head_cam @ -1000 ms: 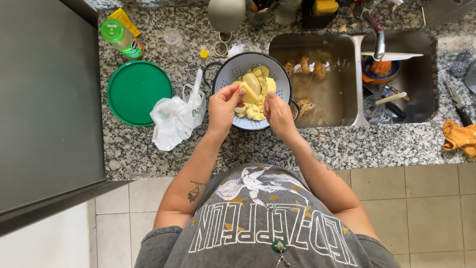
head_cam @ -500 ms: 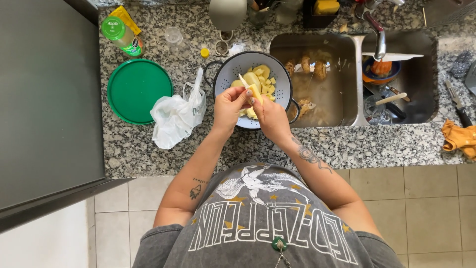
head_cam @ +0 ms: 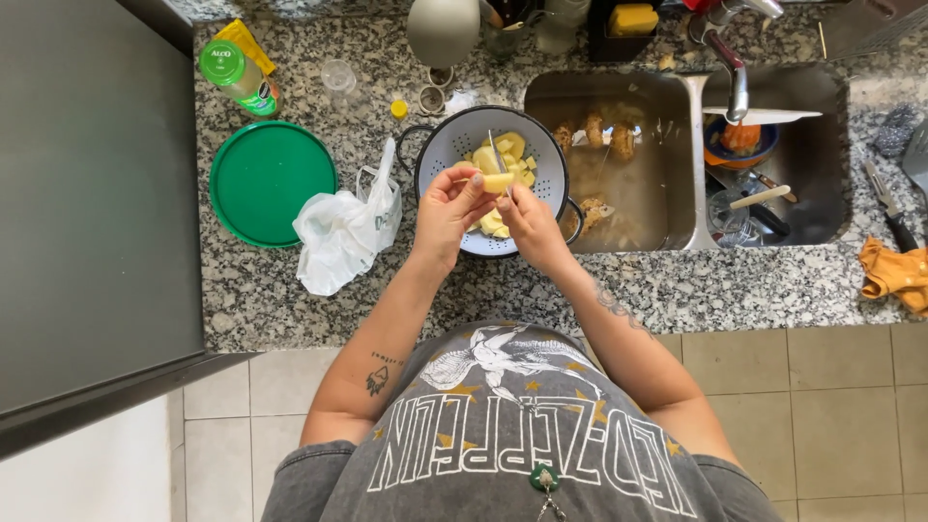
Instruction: Slicing peeled potatoes with a knife into a colander over a kitchen sink.
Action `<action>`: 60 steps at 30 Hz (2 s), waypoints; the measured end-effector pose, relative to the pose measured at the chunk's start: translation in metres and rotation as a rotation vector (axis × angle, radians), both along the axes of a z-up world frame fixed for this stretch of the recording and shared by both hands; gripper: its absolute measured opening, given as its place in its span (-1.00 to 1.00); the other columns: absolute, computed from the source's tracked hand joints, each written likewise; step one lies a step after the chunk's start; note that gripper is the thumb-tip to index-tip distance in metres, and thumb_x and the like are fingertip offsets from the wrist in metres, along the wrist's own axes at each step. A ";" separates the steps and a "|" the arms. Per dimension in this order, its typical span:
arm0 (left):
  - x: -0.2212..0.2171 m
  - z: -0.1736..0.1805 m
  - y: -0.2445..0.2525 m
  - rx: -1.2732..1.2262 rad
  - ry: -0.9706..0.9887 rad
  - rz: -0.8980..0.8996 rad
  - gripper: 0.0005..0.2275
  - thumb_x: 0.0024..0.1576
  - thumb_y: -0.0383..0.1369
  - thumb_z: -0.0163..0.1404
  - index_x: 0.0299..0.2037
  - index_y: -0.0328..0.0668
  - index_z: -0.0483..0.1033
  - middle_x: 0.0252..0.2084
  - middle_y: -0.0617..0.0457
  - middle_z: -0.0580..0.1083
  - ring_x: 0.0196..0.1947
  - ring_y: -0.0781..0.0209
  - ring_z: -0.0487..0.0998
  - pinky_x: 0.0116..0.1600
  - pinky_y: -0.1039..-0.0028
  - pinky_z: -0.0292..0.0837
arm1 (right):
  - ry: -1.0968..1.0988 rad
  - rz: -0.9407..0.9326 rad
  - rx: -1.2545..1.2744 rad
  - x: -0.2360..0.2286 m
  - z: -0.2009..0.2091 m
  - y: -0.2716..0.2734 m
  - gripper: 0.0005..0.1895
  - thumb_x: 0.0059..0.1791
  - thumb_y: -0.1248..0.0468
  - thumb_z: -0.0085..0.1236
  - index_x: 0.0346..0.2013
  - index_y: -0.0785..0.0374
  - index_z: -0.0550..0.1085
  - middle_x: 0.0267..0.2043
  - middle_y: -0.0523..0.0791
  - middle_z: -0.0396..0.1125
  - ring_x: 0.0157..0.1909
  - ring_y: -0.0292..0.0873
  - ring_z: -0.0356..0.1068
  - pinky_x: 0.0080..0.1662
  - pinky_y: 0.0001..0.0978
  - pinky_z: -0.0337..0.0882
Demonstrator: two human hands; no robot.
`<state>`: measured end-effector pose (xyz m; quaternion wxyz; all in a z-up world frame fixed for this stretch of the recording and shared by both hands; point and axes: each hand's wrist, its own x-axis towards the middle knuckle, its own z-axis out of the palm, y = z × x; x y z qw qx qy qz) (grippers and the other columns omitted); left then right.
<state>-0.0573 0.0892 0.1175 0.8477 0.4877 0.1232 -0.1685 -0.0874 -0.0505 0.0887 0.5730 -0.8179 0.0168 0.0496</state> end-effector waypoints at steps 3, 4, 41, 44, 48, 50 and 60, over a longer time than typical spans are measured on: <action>-0.002 -0.020 -0.002 0.052 -0.028 -0.036 -0.77 0.00 -0.33 0.16 -0.21 -0.23 0.45 -0.36 0.05 0.49 -0.32 0.17 0.61 -0.24 0.62 0.56 | -0.078 -0.094 -0.034 -0.002 0.011 0.010 -0.49 0.09 -0.11 -0.35 -0.49 0.21 0.30 -0.66 -0.09 0.23 -0.54 -0.16 0.20 -0.42 -0.32 0.21; -0.002 -0.019 -0.001 0.053 -0.027 -0.035 -0.77 0.00 -0.33 0.16 -0.21 -0.23 0.45 -0.36 0.05 0.49 -0.32 0.17 0.61 -0.24 0.62 0.56 | -0.078 -0.093 -0.033 -0.002 0.013 0.009 -0.49 0.09 -0.11 -0.35 -0.49 0.21 0.30 -0.66 -0.09 0.23 -0.54 -0.16 0.20 -0.42 -0.32 0.21; 0.069 -0.071 -0.039 1.617 -1.509 -0.399 -0.84 -0.16 -0.41 0.12 -0.43 0.05 0.39 -0.35 0.22 0.24 -0.27 0.16 0.22 -0.21 0.28 0.09 | 0.384 -0.305 0.361 0.000 0.048 -0.080 -0.27 -0.14 -0.42 -0.72 -0.57 0.13 0.16 -0.72 -0.29 -0.17 -0.76 -0.45 -0.14 -0.73 -0.71 -0.09; 0.075 -0.087 -0.033 1.574 -1.588 -0.458 -0.83 -0.15 -0.37 0.14 -0.42 0.03 0.39 -0.38 0.20 0.27 -0.27 0.18 0.24 -0.17 0.27 0.06 | 0.348 -0.342 0.375 -0.010 0.043 -0.084 -0.29 -0.09 -0.38 -0.68 -0.54 0.15 0.17 -0.70 -0.28 -0.15 -0.74 -0.44 -0.12 -0.73 -0.71 -0.05; 0.072 -0.077 -0.012 1.462 -1.345 -0.478 -0.82 -0.06 -0.13 0.09 -0.28 0.27 0.42 -0.43 0.32 0.39 -0.24 0.32 0.33 -0.07 0.29 0.05 | 0.277 -0.312 0.344 -0.017 -0.003 -0.080 -0.41 0.03 -0.24 -0.45 -0.49 0.17 0.25 -0.70 -0.27 -0.07 -0.74 -0.41 -0.03 -0.70 -0.67 0.05; 0.052 -0.031 -0.005 1.276 -1.126 -0.453 -0.85 -0.05 -0.16 0.12 -0.30 0.24 0.48 -0.48 0.32 0.44 -0.31 0.33 0.41 -0.13 0.37 0.09 | 0.224 -0.260 0.208 -0.017 -0.012 -0.069 -0.50 0.05 -0.16 -0.32 -0.48 0.16 0.27 -0.67 -0.22 0.02 -0.66 -0.33 0.06 -0.62 -0.57 0.11; 0.010 0.018 0.017 0.734 -0.539 -0.372 -0.84 -0.06 -0.23 0.18 -0.27 0.13 0.59 -0.50 0.24 0.55 -0.40 0.46 0.55 -0.24 0.67 0.33 | 0.025 -0.085 -0.061 0.001 0.004 -0.009 -0.45 0.09 -0.13 -0.34 -0.61 0.14 0.30 -0.76 -0.17 0.13 -0.61 -0.22 0.14 -0.49 -0.41 0.22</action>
